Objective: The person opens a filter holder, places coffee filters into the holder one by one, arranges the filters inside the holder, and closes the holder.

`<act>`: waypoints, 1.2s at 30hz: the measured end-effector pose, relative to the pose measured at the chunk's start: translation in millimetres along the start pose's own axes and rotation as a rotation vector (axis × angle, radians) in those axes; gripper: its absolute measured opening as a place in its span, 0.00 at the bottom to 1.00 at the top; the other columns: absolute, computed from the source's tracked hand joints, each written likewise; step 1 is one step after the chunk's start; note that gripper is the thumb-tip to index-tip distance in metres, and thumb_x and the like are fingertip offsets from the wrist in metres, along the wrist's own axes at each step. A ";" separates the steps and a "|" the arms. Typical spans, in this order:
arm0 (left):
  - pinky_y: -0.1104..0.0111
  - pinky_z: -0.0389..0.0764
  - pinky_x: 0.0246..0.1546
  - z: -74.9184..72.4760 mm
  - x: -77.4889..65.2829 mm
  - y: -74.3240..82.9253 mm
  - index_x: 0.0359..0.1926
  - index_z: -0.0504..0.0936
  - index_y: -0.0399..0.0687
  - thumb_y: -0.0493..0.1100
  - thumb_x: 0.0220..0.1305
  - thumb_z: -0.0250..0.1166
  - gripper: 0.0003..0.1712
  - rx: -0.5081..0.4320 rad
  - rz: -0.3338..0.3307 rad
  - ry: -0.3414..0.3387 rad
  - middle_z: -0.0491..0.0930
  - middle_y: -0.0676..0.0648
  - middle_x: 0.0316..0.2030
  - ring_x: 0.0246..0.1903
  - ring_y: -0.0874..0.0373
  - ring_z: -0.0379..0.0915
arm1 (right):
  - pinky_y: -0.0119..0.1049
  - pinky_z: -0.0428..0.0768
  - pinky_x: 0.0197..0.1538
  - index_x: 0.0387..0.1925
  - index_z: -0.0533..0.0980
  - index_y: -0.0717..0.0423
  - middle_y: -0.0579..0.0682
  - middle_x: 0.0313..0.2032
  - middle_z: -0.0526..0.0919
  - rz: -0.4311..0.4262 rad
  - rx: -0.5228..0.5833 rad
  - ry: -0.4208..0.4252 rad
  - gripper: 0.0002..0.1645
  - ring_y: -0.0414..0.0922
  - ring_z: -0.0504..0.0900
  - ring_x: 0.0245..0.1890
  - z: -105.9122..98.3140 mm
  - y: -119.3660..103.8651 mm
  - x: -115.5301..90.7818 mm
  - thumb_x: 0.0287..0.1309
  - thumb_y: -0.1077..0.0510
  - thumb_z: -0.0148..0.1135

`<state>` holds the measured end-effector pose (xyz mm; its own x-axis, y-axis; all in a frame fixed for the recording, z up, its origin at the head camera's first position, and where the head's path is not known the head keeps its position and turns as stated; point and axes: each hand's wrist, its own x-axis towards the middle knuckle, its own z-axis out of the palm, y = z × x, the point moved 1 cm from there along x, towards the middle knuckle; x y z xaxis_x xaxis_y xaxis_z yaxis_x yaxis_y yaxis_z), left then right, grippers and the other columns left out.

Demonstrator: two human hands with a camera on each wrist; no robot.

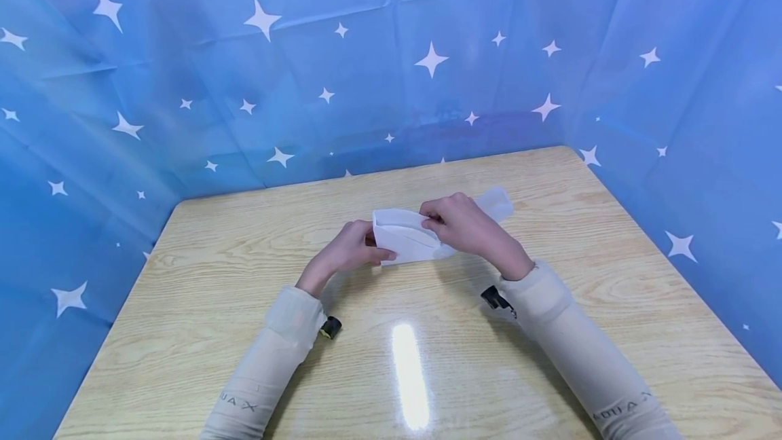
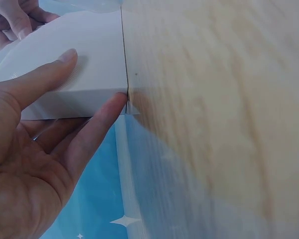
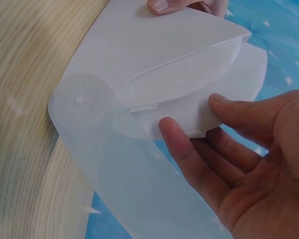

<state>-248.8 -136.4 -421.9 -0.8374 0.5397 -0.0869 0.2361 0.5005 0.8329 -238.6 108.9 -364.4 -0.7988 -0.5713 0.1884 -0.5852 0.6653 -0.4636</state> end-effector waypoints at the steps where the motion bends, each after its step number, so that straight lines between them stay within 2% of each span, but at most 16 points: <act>1: 0.52 0.89 0.36 0.1 0.0 -0.1 0.58 0.83 0.48 0.42 0.65 0.73 0.21 0.001 0.000 0.000 0.89 0.44 0.42 0.32 0.47 0.86 | 0.34 0.63 0.28 0.26 0.77 0.55 0.43 0.17 0.65 -0.006 0.000 0.001 0.14 0.39 0.59 0.17 0.0 0.2 -0.1 0.72 0.62 0.61; 5: 0.53 0.89 0.36 -0.2 0.2 0.0 0.58 0.83 0.47 0.42 0.65 0.73 0.21 0.000 0.000 -0.003 0.89 0.44 0.43 0.32 0.47 0.86 | 0.33 0.63 0.29 0.25 0.76 0.55 0.43 0.17 0.66 -0.020 -0.001 0.006 0.15 0.39 0.59 0.17 0.3 0.5 -0.3 0.71 0.62 0.62; 12: 0.53 0.89 0.35 -0.8 0.2 0.4 0.57 0.83 0.47 0.42 0.65 0.73 0.20 0.002 0.001 -0.002 0.89 0.44 0.42 0.33 0.47 0.86 | 0.33 0.60 0.28 0.22 0.70 0.52 0.42 0.16 0.60 -0.015 -0.013 0.011 0.19 0.39 0.55 0.18 0.7 -0.2 0.6 0.71 0.63 0.62; 24: 0.55 0.89 0.35 0.3 0.0 -0.5 0.58 0.83 0.46 0.42 0.65 0.74 0.21 -0.001 0.000 0.000 0.89 0.43 0.44 0.32 0.52 0.86 | 0.33 0.60 0.27 0.23 0.71 0.52 0.42 0.16 0.61 -0.010 -0.016 -0.004 0.18 0.39 0.56 0.18 3.0 -0.3 0.0 0.71 0.63 0.61; 36: 0.54 0.89 0.35 0.2 0.9 -0.1 0.58 0.83 0.47 0.42 0.65 0.74 0.21 0.010 0.002 0.004 0.89 0.43 0.43 0.31 0.51 0.86 | 0.33 0.61 0.28 0.25 0.74 0.54 0.43 0.17 0.61 -0.027 -0.029 0.003 0.15 0.39 0.57 0.18 3.8 1.0 0.3 0.71 0.64 0.60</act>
<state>-249.5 -135.9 -422.2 -0.8389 0.5380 -0.0827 0.2430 0.5060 0.8276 -238.9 107.5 -368.1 -0.7829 -0.5880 0.2032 -0.6105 0.6631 -0.4332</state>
